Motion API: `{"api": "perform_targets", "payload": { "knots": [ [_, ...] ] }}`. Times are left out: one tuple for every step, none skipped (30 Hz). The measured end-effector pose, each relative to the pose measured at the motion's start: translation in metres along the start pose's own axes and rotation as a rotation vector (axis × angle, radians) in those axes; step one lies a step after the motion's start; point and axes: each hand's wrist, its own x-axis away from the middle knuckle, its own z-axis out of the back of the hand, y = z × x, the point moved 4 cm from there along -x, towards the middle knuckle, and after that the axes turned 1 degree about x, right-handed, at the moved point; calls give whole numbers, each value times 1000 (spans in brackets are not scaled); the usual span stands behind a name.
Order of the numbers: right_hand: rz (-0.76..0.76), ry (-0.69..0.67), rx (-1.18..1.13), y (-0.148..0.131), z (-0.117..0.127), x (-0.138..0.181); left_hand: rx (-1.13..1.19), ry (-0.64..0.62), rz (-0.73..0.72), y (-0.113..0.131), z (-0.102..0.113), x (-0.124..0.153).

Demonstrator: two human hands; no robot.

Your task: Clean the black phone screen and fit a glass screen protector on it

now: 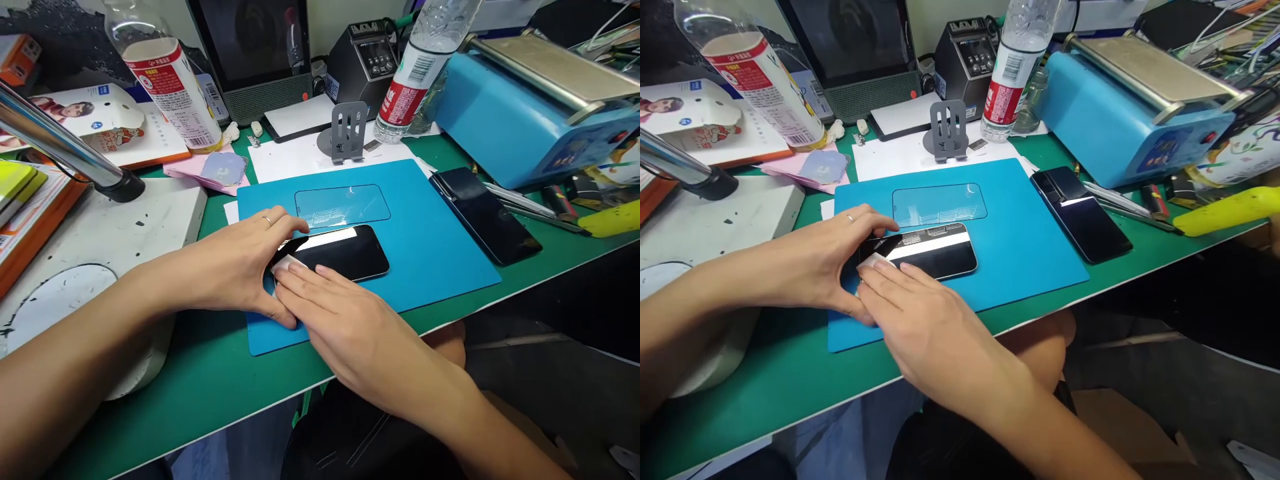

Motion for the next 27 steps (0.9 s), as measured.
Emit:
{"api": "perform_targets", "payload": {
  "knots": [
    [-12,31,-20,3,1,7,-8,-5,7,0,0,0],
    [-31,66,-27,7,3,13,-19,-4,14,1,0,0],
    [-49,103,-23,10,4,19,-32,4,20,2,1,0],
    [-63,141,-10,13,6,24,-47,17,24,3,1,0],
    [-74,175,9,16,8,28,-61,28,27,4,1,-1],
    [-82,206,29,20,11,32,-74,36,28,6,1,-1],
    [-90,238,48,23,13,35,-85,39,28,7,1,-1],
    [-105,267,63,27,16,38,-96,37,31,8,1,-2],
    [-126,294,74,32,20,42,-109,35,34,9,1,-2],
    [-153,318,77,37,24,45,-122,34,39,10,1,-2],
    [-186,342,69,42,28,50,-135,34,45,11,1,-3],
    [-226,364,51,47,34,54,-146,35,52,12,1,-3],
    [-274,389,28,53,42,58,-154,36,57,13,1,-3],
    [-329,418,5,57,50,63,-159,35,61,13,1,-3],
    [-388,445,-12,62,60,67,-162,31,63,14,0,-3],
    [-445,476,-7,66,71,71,-165,30,61,14,0,-3],
    [-496,507,20,69,82,75,-171,31,58,14,0,-3],
    [-544,521,60,73,92,77,-181,34,53,14,0,-3],
    [-561,531,107,76,101,79,-199,41,47,14,0,-3],
    [-555,527,145,79,108,79,-223,50,39,15,1,-2],
    [-532,494,168,82,111,77,-251,59,32,16,1,-2],
    [-500,433,176,86,111,74,-276,67,25,17,2,-2],
    [-471,355,172,90,108,70,-293,73,19,18,3,-2],
    [-449,274,164,95,103,66,-294,80,14,18,3,-2],
    [-436,201,156,99,97,60,-279,87,15,19,4,-2],
    [-432,146,149,104,92,52,-252,100,22,19,5,-2],
    [-429,107,141,110,89,44,-221,120,39,18,6,-2]
  ]
}}
